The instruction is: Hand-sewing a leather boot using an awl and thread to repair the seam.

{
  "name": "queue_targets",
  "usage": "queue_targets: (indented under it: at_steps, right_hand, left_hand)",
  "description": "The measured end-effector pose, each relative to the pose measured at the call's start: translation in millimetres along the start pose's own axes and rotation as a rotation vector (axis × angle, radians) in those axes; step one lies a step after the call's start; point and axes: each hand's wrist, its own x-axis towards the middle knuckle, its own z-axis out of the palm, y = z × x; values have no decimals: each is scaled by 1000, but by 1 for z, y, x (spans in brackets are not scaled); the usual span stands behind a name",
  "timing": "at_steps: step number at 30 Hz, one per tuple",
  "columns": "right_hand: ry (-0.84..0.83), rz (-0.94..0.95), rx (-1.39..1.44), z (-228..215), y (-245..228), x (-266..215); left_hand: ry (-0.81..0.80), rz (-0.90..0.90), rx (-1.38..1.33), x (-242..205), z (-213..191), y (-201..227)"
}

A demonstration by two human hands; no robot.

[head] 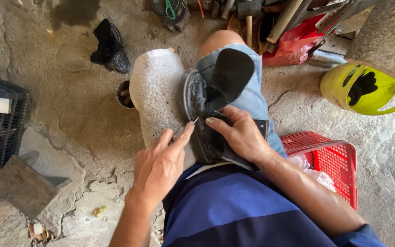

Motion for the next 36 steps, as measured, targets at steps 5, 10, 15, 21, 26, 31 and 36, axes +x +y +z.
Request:
queue_targets:
  at_steps: [5, 10, 15, 21, 26, 31, 36]
  right_hand:
    - [24, -176, -210, 6, 1, 4]
    - [-9, -240, -286, 0, -1, 12]
    - [-51, -272, -293, -4, 6, 21]
    - [-83, -276, -293, -3, 7, 24]
    - [-73, -249, -316, -4, 6, 18]
    - [-77, -233, -387, -1, -6, 5]
    - [-77, -154, -635, -21, -35, -28]
  left_hand:
    - [-208, 15, 336, 25, -21, 1]
    - [-267, 49, 510, 39, -19, 4]
    - [-379, -43, 541, 47, -20, 9]
    - [-340, -56, 578, 38, -9, 7]
    - [-237, -23, 512, 39, 5, 9]
    - [-305, -120, 352, 41, -15, 5]
    - [-366, -149, 290, 42, -26, -4]
